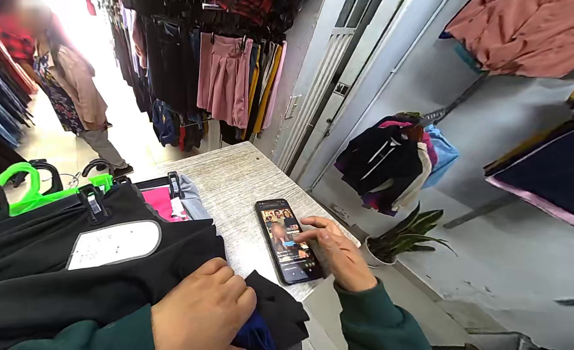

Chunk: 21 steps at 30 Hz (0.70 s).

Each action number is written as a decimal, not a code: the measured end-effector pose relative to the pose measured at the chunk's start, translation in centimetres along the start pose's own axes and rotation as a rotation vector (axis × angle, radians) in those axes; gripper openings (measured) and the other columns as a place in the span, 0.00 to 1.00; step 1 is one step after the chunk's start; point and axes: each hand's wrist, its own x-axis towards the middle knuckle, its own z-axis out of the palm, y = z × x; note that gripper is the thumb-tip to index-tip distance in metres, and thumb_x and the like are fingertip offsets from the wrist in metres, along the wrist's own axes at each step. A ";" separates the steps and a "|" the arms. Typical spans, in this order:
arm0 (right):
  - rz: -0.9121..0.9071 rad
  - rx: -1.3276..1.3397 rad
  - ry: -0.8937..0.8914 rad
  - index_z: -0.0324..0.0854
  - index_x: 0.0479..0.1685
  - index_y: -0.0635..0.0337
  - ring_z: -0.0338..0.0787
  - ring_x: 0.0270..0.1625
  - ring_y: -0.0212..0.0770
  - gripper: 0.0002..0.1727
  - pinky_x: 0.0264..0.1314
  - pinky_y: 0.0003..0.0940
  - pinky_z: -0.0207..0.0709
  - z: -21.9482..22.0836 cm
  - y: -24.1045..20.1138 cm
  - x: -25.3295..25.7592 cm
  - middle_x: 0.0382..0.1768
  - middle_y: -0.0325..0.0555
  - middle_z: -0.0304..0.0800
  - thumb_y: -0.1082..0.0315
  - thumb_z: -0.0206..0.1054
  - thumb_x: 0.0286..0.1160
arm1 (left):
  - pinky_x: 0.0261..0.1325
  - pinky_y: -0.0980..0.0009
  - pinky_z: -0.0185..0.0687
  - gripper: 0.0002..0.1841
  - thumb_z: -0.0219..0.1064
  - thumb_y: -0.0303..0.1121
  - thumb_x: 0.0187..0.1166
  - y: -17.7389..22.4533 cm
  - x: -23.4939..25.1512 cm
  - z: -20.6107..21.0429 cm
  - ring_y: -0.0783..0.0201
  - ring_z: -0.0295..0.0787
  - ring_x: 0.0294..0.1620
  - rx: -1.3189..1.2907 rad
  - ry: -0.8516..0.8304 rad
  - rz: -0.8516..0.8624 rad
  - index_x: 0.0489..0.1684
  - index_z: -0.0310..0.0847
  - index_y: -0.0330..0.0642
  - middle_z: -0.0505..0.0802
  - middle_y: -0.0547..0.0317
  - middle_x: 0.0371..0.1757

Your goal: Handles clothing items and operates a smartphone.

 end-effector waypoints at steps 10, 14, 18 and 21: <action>0.107 0.120 0.176 0.74 0.81 0.42 0.76 0.81 0.44 0.34 0.81 0.53 0.75 0.5 2.1 2.5 0.87 0.31 0.68 0.39 0.33 0.92 | 0.73 0.52 0.77 0.24 0.67 0.51 0.79 0.6 -1.0 -1.4 0.47 0.87 0.67 -0.121 -0.063 -0.043 0.60 0.81 0.39 0.92 0.47 0.56; 0.097 0.205 0.211 0.79 0.74 0.51 0.79 0.79 0.50 0.37 0.79 0.56 0.75 0.4 2.9 1.9 0.85 0.39 0.71 0.40 0.30 0.92 | 0.76 0.51 0.76 0.25 0.66 0.50 0.81 0.6 -1.2 -2.1 0.46 0.85 0.72 -0.157 -0.099 -0.054 0.65 0.80 0.38 0.91 0.45 0.61; 0.084 0.223 0.245 0.82 0.68 0.55 0.81 0.75 0.53 0.37 0.76 0.57 0.78 0.6 2.5 1.4 0.81 0.44 0.75 0.42 0.31 0.93 | 0.77 0.51 0.74 0.26 0.66 0.48 0.81 0.7 -1.3 -2.3 0.46 0.83 0.74 -0.168 -0.120 -0.063 0.67 0.80 0.37 0.91 0.45 0.64; 0.069 0.222 0.270 0.83 0.65 0.57 0.83 0.73 0.54 0.37 0.74 0.56 0.79 0.6 2.6 1.2 0.78 0.47 0.78 0.42 0.31 0.93 | 0.78 0.50 0.73 0.25 0.67 0.47 0.81 0.8 -1.3 -2.4 0.45 0.83 0.75 -0.200 -0.126 -0.074 0.67 0.80 0.36 0.90 0.44 0.65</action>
